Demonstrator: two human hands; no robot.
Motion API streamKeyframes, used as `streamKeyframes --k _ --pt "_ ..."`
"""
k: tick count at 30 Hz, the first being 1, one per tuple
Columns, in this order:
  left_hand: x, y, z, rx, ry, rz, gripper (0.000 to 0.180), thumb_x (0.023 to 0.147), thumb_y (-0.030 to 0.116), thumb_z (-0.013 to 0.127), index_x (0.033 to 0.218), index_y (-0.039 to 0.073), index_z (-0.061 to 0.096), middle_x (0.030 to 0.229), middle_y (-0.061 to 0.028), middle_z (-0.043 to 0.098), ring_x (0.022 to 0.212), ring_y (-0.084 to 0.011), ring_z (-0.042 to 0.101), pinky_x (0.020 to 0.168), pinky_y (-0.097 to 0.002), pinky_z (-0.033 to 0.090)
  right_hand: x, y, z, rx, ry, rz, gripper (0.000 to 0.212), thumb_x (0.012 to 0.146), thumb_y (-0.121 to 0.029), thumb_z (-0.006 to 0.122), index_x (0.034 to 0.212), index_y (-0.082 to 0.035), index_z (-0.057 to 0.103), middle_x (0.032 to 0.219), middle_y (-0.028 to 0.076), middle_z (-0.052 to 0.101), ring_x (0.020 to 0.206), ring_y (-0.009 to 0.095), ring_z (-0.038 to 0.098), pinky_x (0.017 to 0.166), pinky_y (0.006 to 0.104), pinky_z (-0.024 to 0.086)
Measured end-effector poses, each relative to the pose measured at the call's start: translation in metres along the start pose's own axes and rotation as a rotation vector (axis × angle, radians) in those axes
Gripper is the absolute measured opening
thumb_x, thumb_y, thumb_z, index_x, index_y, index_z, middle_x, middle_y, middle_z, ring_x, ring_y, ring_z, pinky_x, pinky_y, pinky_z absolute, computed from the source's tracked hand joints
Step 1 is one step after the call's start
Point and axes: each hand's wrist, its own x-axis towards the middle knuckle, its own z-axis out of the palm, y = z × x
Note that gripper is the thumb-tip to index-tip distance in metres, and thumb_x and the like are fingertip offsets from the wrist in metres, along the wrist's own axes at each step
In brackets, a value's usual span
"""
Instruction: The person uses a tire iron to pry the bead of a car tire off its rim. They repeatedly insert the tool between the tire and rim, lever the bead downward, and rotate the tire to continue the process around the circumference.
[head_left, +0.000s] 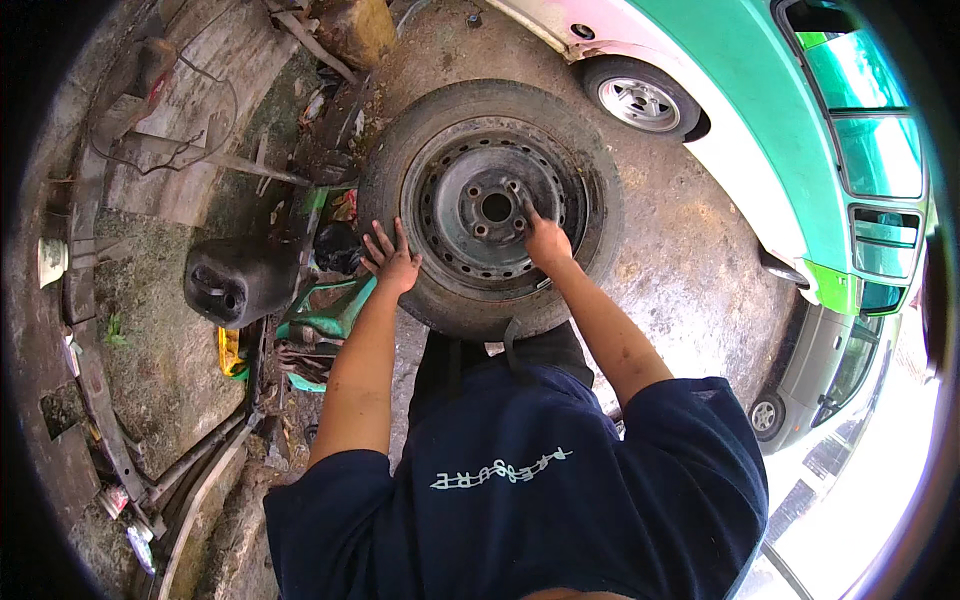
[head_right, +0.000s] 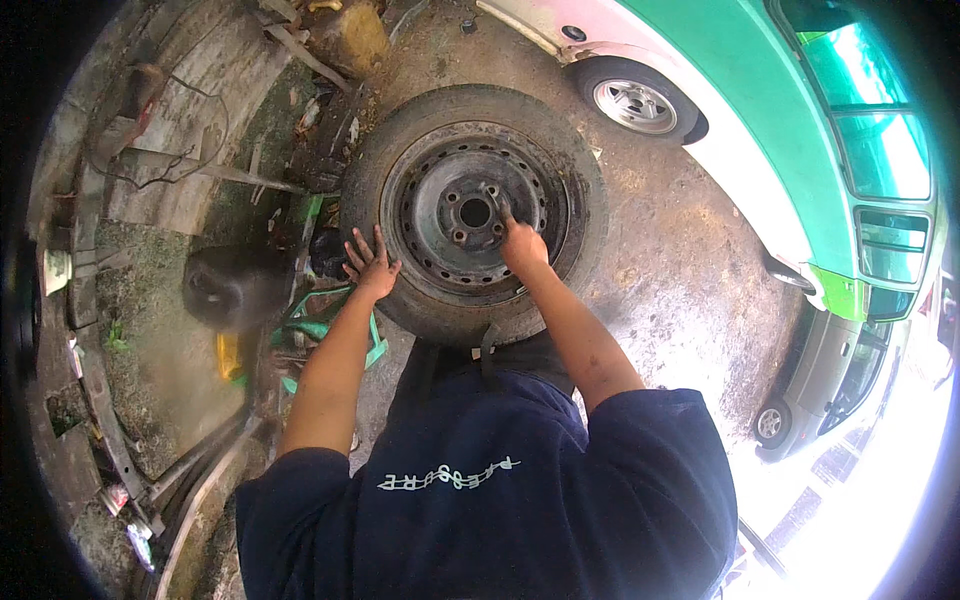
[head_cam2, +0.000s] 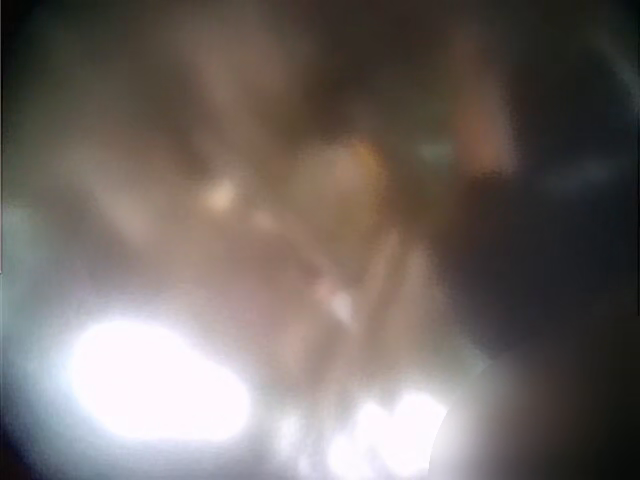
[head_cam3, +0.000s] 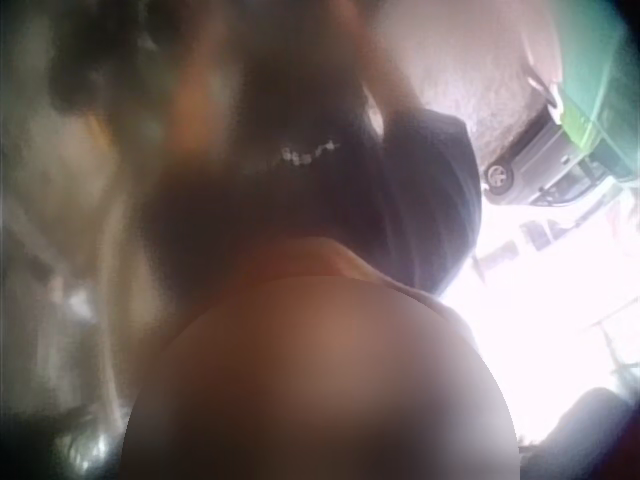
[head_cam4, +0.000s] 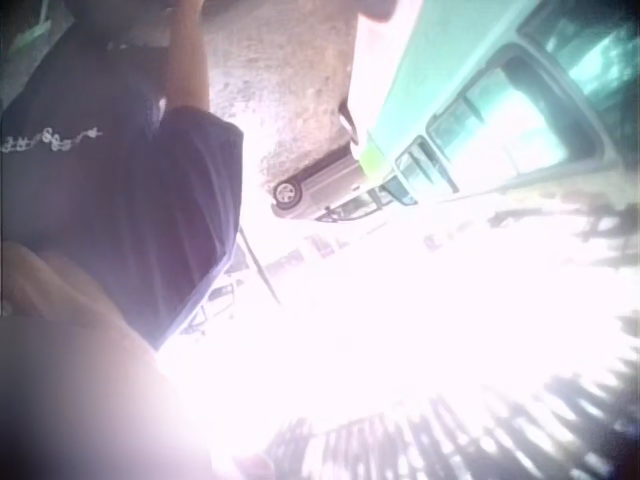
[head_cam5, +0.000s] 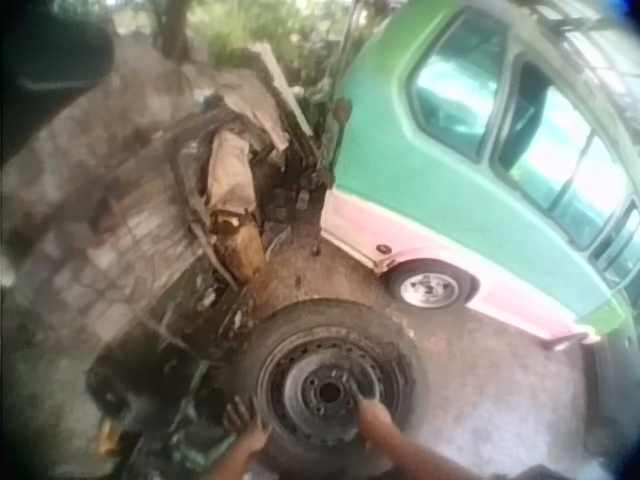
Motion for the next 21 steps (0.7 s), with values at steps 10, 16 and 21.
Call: streamKeyframes --k 10,16,21 --pt "0.0 -0.001 -0.001 0.005 -0.002 0.008 0.09 0.094 0.039 0.053 0.149 0.03 -0.017 0.153 -0.0138 -0.029 0.14 -0.0445 -0.02 0.108 -0.0675 0.002 -0.014 -0.003 -0.002 -0.022 -0.083 0.003 0.067 0.083 -0.008 0.051 0.147 -0.02 0.031 0.098 0.025 0.066 0.09 0.039 0.066 0.078 0.0476 0.054" --pt "0.0 0.002 -0.003 0.022 -0.015 -0.002 0.089 0.095 0.04 0.052 0.148 0.029 -0.019 0.152 -0.0136 -0.029 0.14 -0.0444 -0.019 0.108 -0.067 0.003 0.025 -0.014 -0.012 0.018 -0.028 0.062 0.068 0.082 -0.009 0.054 0.145 -0.022 0.034 0.102 0.024 0.065 0.095 0.038 0.065 0.081 0.0466 0.054" --pt "0.0 -0.001 -0.001 0.018 0.006 0.017 0.09 0.094 0.041 0.052 0.148 0.03 -0.018 0.153 -0.0134 -0.029 0.14 -0.0445 -0.019 0.108 -0.0677 0.004 0.007 -0.024 -0.002 0.087 -0.058 0.09 0.056 0.082 -0.007 0.051 0.137 -0.015 0.047 0.099 0.028 0.064 0.093 0.042 0.064 0.084 0.0486 0.052"
